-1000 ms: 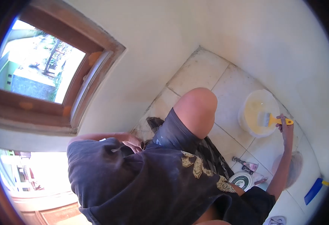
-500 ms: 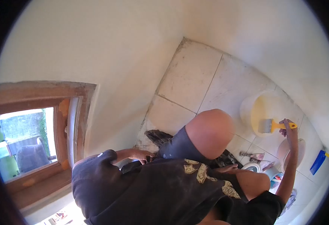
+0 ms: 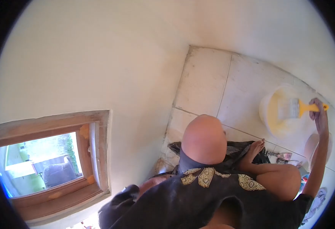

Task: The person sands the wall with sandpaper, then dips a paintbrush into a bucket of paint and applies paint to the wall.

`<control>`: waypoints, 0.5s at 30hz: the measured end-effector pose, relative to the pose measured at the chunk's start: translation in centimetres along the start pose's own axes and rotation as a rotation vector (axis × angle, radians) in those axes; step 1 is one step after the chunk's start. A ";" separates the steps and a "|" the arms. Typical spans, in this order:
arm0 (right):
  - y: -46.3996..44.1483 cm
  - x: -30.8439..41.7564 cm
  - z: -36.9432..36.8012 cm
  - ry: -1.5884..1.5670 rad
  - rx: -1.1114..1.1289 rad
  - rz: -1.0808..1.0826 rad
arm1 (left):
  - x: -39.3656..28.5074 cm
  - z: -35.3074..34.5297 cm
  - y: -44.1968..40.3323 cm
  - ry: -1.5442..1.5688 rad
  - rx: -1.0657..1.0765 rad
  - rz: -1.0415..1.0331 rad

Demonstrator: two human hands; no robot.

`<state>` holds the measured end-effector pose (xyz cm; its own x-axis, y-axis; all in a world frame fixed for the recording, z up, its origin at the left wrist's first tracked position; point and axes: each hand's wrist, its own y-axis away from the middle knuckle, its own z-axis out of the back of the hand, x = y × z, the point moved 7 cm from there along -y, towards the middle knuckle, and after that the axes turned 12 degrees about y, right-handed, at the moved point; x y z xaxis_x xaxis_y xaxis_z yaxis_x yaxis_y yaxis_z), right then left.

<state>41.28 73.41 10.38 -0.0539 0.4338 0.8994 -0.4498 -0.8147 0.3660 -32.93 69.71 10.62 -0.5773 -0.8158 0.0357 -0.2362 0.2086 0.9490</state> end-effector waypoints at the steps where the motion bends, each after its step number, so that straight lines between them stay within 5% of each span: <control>1: -1.2 0.6 -0.9 -0.051 0.008 -0.006 | 0.4 -0.7 0.5 -0.002 -0.028 -0.021; 4: -3.6 6.8 -8.0 -0.249 0.066 0.072 | 1.9 -3.2 1.4 0.003 -0.112 -0.085; 8: -9.1 14.5 -19.5 -0.341 0.439 0.264 | 1.4 -6.8 1.3 -0.013 -0.244 -0.179; 15: -13.2 18.3 -37.1 -0.017 0.129 0.522 | -1.1 -12.6 2.6 -0.101 -0.535 -0.378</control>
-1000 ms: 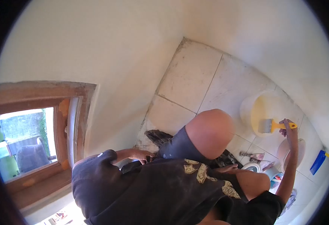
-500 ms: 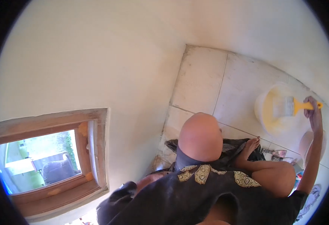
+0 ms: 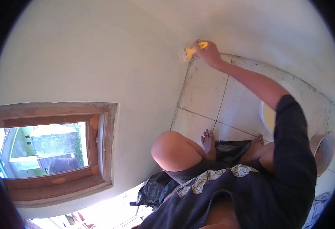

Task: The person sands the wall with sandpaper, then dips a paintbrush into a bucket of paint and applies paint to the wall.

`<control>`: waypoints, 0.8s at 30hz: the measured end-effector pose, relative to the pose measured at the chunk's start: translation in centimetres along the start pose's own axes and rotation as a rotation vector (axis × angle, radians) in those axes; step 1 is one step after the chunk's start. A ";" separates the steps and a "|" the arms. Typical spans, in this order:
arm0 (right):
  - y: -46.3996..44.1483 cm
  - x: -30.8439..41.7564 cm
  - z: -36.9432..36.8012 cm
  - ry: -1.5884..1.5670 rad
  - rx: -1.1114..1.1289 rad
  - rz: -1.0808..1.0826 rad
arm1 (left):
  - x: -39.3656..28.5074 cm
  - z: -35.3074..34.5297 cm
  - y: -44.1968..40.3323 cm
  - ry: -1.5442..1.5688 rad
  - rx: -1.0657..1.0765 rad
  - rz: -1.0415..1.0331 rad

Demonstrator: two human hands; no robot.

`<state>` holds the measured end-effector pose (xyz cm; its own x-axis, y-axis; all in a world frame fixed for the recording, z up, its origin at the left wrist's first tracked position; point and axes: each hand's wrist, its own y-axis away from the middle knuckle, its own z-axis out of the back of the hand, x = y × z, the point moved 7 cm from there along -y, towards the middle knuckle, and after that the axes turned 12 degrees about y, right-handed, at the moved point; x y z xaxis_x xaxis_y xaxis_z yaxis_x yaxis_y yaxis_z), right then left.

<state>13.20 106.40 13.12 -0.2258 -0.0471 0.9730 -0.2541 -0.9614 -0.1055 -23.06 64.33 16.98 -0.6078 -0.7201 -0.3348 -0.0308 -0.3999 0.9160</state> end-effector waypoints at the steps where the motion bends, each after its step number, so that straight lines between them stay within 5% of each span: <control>1: -0.2 -0.5 -1.3 0.068 -0.057 0.047 | -0.7 -0.2 0.4 -0.022 -0.052 -0.029; 6: -1.2 -3.3 -2.9 0.221 -0.231 0.086 | -4.9 5.4 4.2 -0.187 -0.533 -0.170; 7: -1.7 -3.8 -3.4 0.248 -0.256 0.079 | -4.4 9.4 4.2 -0.237 -0.669 -0.345; 9: -2.6 -5.1 -4.1 0.297 -0.298 0.048 | -15.4 10.6 8.8 -0.310 -1.040 -0.404; 11: -2.8 -5.9 -2.4 0.352 -0.341 -0.012 | -23.3 8.4 12.1 -0.363 -1.136 -0.713; 15: -3.8 -5.7 -4.2 0.177 -0.340 -0.025 | -31.3 2.9 7.4 -0.575 -0.774 -0.989; 17: -4.8 -5.8 -5.5 0.115 -0.309 -0.044 | -32.3 -1.2 4.2 -0.707 -0.389 -1.033; 20: -3.2 -0.8 -3.2 -0.218 -0.249 -0.077 | -30.0 -2.4 0.5 -0.790 -0.172 -0.936; 24: -1.2 -1.2 0.4 -0.277 -0.349 -0.113 | -29.4 -1.4 -0.1 -0.740 -0.193 -0.822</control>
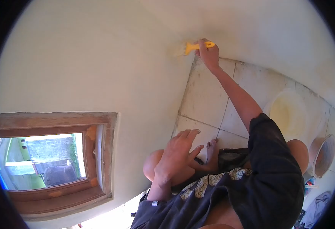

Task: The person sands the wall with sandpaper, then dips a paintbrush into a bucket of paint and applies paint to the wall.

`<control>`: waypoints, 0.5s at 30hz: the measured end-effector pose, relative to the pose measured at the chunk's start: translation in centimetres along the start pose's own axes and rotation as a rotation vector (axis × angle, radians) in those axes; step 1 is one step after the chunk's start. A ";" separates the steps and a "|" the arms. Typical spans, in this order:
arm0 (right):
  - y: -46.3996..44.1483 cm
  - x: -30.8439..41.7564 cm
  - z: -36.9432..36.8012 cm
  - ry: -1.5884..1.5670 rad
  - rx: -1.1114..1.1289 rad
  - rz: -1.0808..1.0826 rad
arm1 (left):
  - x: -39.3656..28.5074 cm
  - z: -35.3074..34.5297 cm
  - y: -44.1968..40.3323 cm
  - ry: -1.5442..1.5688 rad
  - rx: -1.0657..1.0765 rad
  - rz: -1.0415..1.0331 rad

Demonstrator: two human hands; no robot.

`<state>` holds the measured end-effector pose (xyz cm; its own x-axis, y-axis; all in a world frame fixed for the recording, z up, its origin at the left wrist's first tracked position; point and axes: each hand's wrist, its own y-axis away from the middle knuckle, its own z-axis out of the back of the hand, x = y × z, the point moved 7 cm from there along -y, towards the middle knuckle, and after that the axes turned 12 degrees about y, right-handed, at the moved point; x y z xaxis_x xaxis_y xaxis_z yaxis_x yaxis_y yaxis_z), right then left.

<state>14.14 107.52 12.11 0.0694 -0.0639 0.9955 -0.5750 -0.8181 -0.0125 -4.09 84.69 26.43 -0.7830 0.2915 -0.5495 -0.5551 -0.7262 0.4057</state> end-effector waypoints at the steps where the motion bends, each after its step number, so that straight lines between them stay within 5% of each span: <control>1: 0.0 -2.0 0.3 0.084 -0.022 0.001 | 0.1 0.2 -0.2 -0.013 0.005 0.008; 5: -0.6 -8.7 -1.7 0.526 -0.120 0.230 | -0.5 -0.2 -0.2 0.008 0.032 0.015; 8: -0.6 -9.4 -4.2 0.565 -0.046 0.228 | 0.0 -0.7 0.1 -0.017 0.027 0.002; 15: 0.6 -1.4 -1.8 0.024 -0.021 0.030 | 0.5 -0.8 -0.5 0.012 0.077 0.055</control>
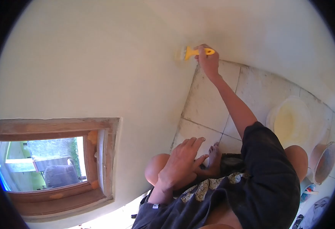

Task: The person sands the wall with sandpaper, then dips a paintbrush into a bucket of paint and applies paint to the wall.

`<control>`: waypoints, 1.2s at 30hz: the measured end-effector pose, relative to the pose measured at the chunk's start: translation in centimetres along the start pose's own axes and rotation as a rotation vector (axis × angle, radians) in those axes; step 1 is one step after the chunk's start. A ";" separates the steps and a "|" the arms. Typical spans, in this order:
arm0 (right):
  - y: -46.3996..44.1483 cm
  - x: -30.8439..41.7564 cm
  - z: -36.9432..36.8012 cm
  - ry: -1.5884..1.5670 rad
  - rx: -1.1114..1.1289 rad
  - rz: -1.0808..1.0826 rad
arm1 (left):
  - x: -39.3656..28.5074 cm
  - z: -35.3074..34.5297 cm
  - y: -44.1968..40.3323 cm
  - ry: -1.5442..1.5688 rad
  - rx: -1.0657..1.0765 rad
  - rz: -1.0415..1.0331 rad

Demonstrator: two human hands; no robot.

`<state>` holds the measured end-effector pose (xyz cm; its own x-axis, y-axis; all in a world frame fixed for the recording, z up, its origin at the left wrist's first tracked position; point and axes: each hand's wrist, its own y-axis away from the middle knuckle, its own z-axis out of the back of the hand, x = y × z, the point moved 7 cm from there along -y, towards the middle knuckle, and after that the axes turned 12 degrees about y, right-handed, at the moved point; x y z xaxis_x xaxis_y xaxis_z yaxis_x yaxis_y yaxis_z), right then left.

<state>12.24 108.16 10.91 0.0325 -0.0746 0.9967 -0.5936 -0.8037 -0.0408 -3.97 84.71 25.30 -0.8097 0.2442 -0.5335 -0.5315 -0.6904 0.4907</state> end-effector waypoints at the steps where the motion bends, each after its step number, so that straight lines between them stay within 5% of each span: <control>1: 0.4 0.8 1.2 0.009 -0.033 0.007 | 0.0 0.0 0.0 -0.007 -0.004 -0.004; 8: 1.0 -8.2 -2.0 0.514 -0.062 0.197 | -0.8 0.0 -0.1 0.011 0.012 -0.045; 11: 1.9 -5.3 -3.1 0.413 0.022 0.138 | -1.1 0.0 0.0 -0.003 0.003 -0.050; 14: 3.3 -0.5 -1.4 -0.211 -0.008 -0.092 | -0.7 -0.1 -0.1 0.024 0.007 -0.029; 17: 3.5 0.3 1.3 -0.243 -0.089 -0.041 | -0.8 -0.2 -0.2 0.015 0.001 -0.027; 20: 3.5 -6.2 0.5 0.289 -0.112 0.082 | -0.7 -0.4 -0.4 -0.012 0.018 -0.078; 23: 4.3 -6.0 -1.0 0.308 -0.097 0.163 | -2.6 -0.1 -0.4 0.028 0.031 -0.055; 29: 4.6 6.0 -3.0 0.043 0.039 0.200 | -1.9 -0.3 -0.9 0.029 0.092 -0.003; 36: 3.2 14.7 -1.9 -0.736 0.071 0.099 | -1.6 -0.4 -1.0 0.041 0.089 -0.003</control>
<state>9.33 105.58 25.57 0.5267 -0.5046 0.6841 -0.5694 -0.8070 -0.1568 -2.04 84.74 25.42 -0.7980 0.2171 -0.5622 -0.5557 -0.6263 0.5468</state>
